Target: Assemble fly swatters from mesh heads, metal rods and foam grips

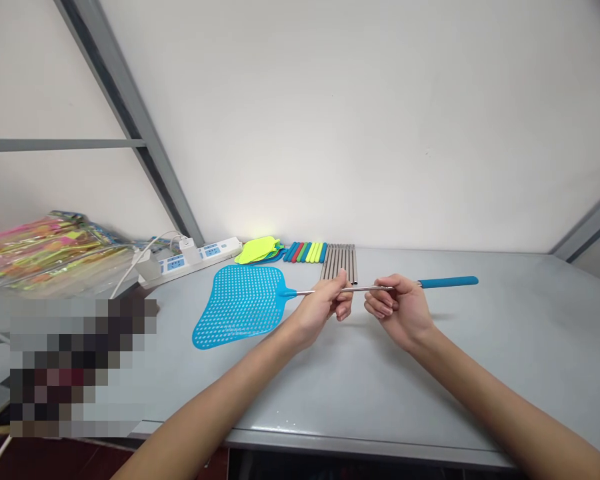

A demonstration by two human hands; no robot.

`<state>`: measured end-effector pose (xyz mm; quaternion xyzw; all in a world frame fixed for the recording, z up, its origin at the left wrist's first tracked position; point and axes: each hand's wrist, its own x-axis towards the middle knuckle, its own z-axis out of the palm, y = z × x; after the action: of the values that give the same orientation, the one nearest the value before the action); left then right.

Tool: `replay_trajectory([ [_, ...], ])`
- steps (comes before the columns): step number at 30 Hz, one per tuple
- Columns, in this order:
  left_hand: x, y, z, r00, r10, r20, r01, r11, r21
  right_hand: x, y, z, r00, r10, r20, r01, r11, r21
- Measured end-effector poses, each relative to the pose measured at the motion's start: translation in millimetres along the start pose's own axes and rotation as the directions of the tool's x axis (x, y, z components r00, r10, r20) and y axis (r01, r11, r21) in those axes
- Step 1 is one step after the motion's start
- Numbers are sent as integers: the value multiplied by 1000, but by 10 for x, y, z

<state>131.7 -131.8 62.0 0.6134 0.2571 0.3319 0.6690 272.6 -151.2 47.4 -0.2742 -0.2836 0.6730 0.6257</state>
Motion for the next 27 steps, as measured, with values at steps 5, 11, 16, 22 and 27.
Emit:
replay_trajectory([
  [5,-97,36,62,982,172,-76,-130,912,390,-43,-83,-12,996,-61,60,68,990,-124],
  [11,-142,23,96,975,203,-94,-136,872,471,-77,-131,-52,983,-70,167,123,937,-326],
  [16,-93,-75,90,969,217,-120,-151,901,406,-53,-73,-85,979,-31,200,99,935,-341],
  [22,-67,-177,75,974,188,-123,-132,923,362,-58,-9,-87,973,-9,229,93,930,-356],
  [27,-57,-188,71,974,192,-124,-134,920,369,-63,41,-86,975,20,222,60,936,-346],
])
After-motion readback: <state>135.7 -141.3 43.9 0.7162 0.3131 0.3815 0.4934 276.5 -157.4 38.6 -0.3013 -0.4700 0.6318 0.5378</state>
